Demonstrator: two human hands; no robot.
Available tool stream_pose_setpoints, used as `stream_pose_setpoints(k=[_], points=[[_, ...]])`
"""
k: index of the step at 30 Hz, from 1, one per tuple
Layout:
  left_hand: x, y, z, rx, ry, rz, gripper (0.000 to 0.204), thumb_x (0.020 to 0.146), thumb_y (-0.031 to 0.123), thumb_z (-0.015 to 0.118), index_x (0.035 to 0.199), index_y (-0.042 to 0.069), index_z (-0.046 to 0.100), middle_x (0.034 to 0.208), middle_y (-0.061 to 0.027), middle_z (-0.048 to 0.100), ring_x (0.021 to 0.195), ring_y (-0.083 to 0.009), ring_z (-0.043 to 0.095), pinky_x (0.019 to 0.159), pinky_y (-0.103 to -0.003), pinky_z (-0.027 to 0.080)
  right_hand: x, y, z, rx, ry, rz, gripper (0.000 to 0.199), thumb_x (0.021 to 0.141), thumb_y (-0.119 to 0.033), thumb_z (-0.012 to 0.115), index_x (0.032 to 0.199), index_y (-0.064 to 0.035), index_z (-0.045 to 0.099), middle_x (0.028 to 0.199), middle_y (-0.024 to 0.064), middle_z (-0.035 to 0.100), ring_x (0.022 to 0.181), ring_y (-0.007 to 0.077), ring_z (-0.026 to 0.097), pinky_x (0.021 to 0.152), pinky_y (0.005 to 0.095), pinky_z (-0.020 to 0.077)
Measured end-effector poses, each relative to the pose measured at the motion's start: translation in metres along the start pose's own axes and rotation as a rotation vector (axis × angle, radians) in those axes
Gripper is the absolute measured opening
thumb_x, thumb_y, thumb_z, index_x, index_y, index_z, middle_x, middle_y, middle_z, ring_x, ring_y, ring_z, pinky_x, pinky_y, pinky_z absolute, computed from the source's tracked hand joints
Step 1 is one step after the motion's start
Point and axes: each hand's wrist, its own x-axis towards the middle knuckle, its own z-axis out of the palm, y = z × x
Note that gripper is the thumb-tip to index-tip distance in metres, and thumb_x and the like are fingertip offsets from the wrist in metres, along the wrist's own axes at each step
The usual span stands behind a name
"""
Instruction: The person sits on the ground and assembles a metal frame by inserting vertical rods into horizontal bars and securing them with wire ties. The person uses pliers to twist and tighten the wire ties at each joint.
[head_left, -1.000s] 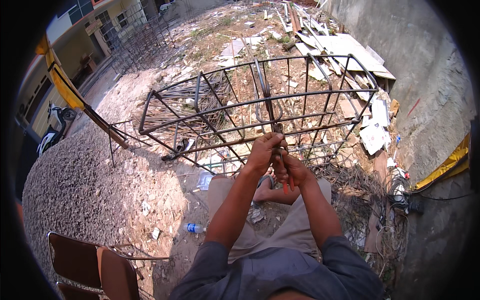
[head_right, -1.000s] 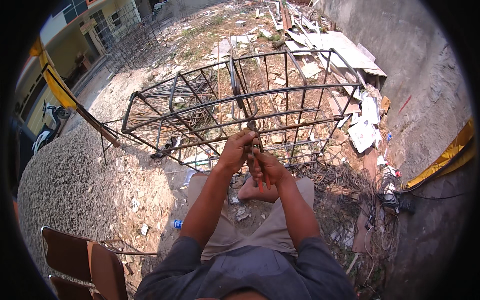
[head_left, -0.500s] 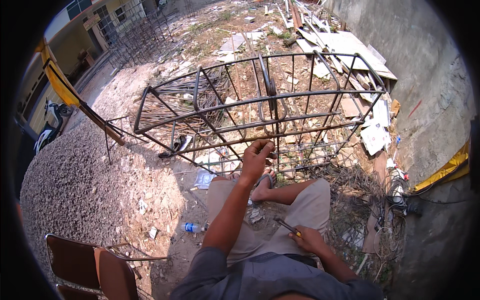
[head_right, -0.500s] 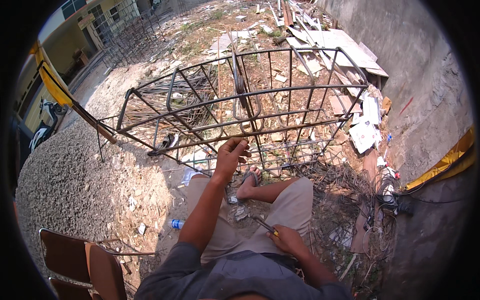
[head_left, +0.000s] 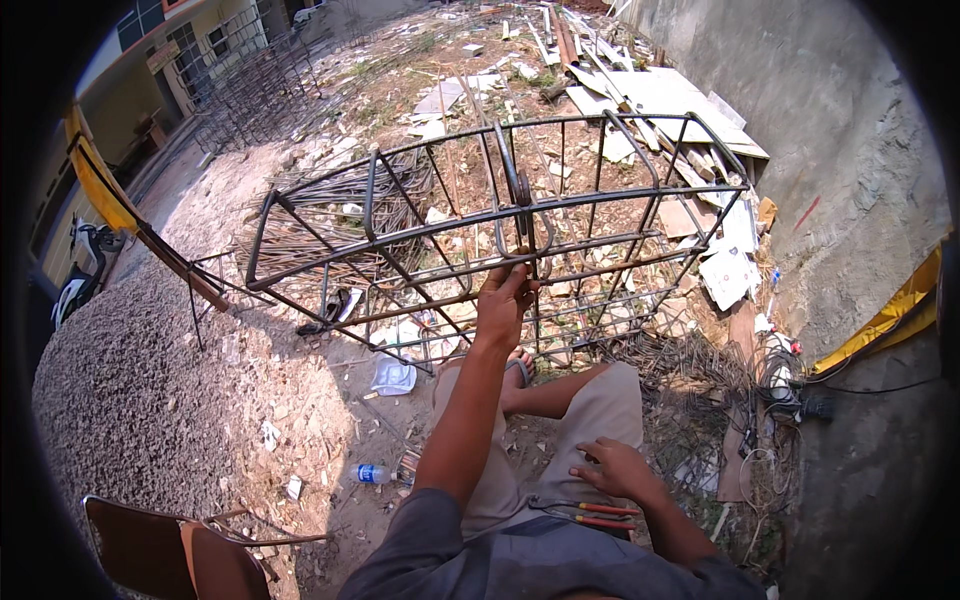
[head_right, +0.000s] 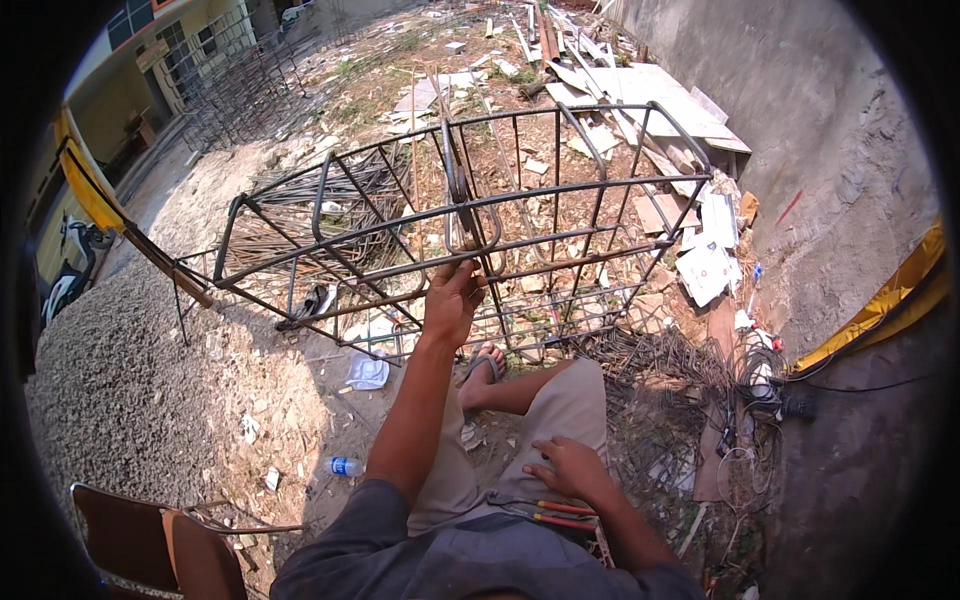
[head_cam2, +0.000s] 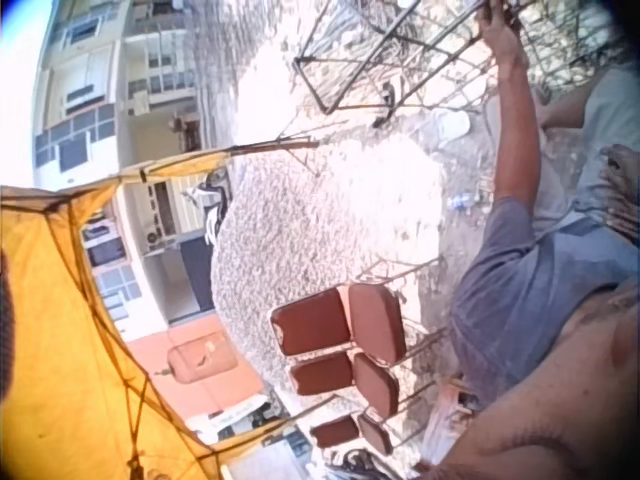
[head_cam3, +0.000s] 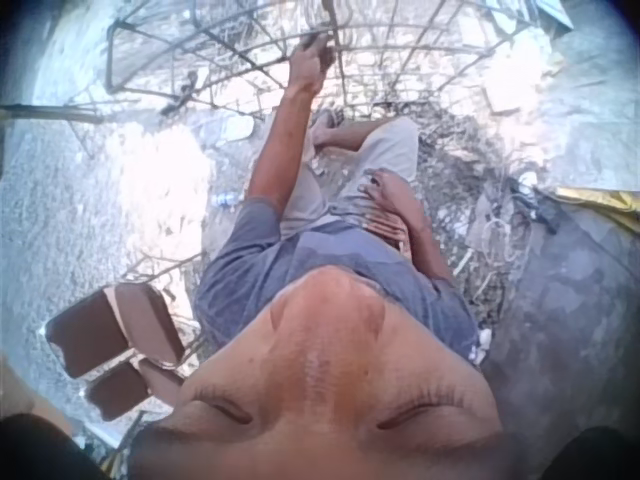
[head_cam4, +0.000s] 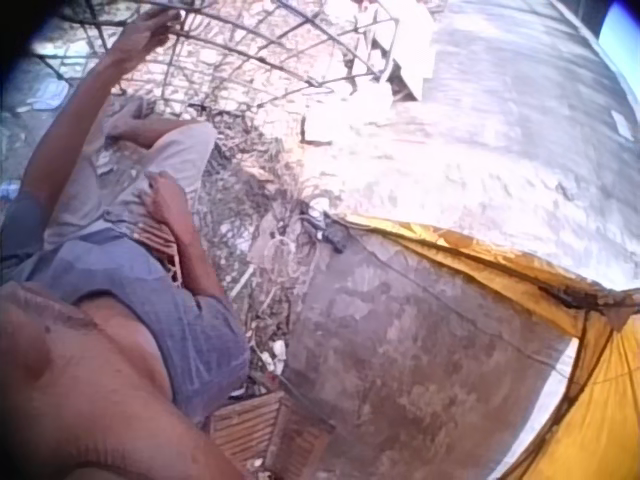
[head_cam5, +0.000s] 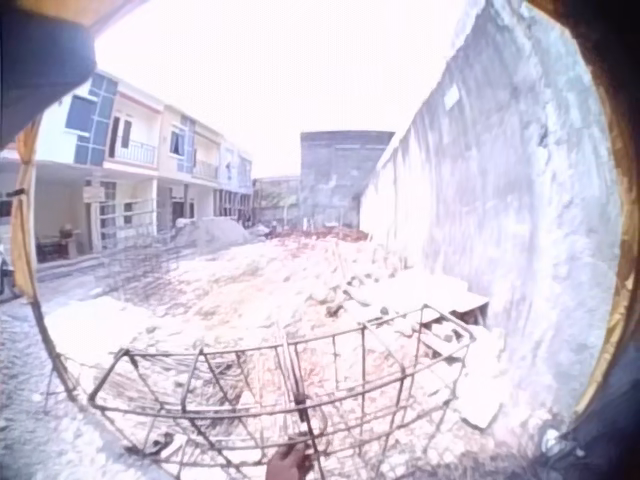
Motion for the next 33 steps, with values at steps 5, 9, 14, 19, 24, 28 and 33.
stream_pose_setpoints(k=[5,9,14,19,24,28,33], points=[[0.012,-0.012,-0.007,-0.153,-0.043,0.011,0.022,0.102,0.009,0.061,0.124,0.011,0.066,0.103,-0.0006,0.068,0.086,-0.0141,0.066,0.075,-0.03,0.057,0.092,-0.07,-0.078,-0.044,0.497,-0.286,0.035,0.094,-0.023,0.07,0.126,-0.0096,0.068,0.095,0.0155,0.072,0.084,0.0355,0.07,0.071,0.0429,0.0552],[0.016,-0.013,-0.004,-0.236,-0.091,-0.011,0.021,0.103,0.007,0.059,0.123,0.006,0.064,0.107,-0.0041,0.069,0.091,-0.0165,0.068,0.079,-0.032,0.058,0.171,-0.113,-0.117,-0.169,0.763,-0.411,0.032,0.098,-0.022,0.063,0.128,-0.0136,0.067,0.092,0.0114,0.074,0.072,0.0336,0.071,0.061,0.0431,0.0563],[0.024,-0.016,-0.014,-0.273,-0.175,-0.052,0.018,0.104,0.006,0.056,0.12,0.001,0.063,0.11,-0.0087,0.07,0.097,-0.0178,0.07,0.084,-0.031,0.059,0.222,-0.138,-0.13,-0.561,0.688,-0.222,0.038,0.101,-0.025,0.054,0.134,-0.007,0.059,0.077,0.0144,0.073,0.064,0.0352,0.071,0.056,0.0475,0.0545],[0.027,-0.013,-0.021,-0.254,-0.28,-0.03,0.018,0.105,0.008,0.055,0.12,0.001,0.063,0.114,-0.0073,0.069,0.097,-0.0148,0.069,0.082,-0.029,0.058,0.241,-0.146,-0.129,-0.588,0.696,-0.135,0.018,0.1,-0.022,0.054,0.107,-0.0072,0.061,0.071,0.0161,0.07,0.062,0.0369,0.07,0.053,0.0499,0.0526],[0.02,-0.009,-0.014,-0.141,-0.107,0.022,0.019,0.101,0.006,0.061,0.118,0.0,0.065,0.109,-0.0066,0.07,0.091,-0.0126,0.068,0.076,-0.026,0.056,0.242,-0.137,-0.123,-0.532,0.841,-0.271,0.014,0.099,-0.02,0.057,0.093,-0.0077,0.056,0.07,0.0167,0.069,0.062,0.0363,0.07,0.053,0.0489,0.0519],[0.013,-0.01,-0.006,0.064,0.024,0.137,0.018,0.098,0.005,0.065,0.114,-0.001,0.068,0.098,-0.004,0.071,0.083,-0.0088,0.064,0.071,-0.024,0.052,0.238,-0.134,-0.126,-0.468,0.914,-0.316,0.012,0.099,-0.019,0.061,0.095,-0.0079,0.059,0.07,0.0153,0.069,0.062,0.0351,0.069,0.054,0.0464,0.0516],[0.01,-0.005,-0.001,0.17,0.009,0.29,0.013,0.1,0.009,0.066,0.105,-0.003,0.07,0.097,-0.0062,0.072,0.082,-0.0083,0.065,0.07,-0.023,0.052,0.232,-0.131,-0.112,-0.259,1.056,-0.375,0.01,0.099,-0.017,0.063,0.099,-0.0067,0.064,0.072,0.0151,0.07,0.063,0.0347,0.069,0.055,0.0453,0.0515]])
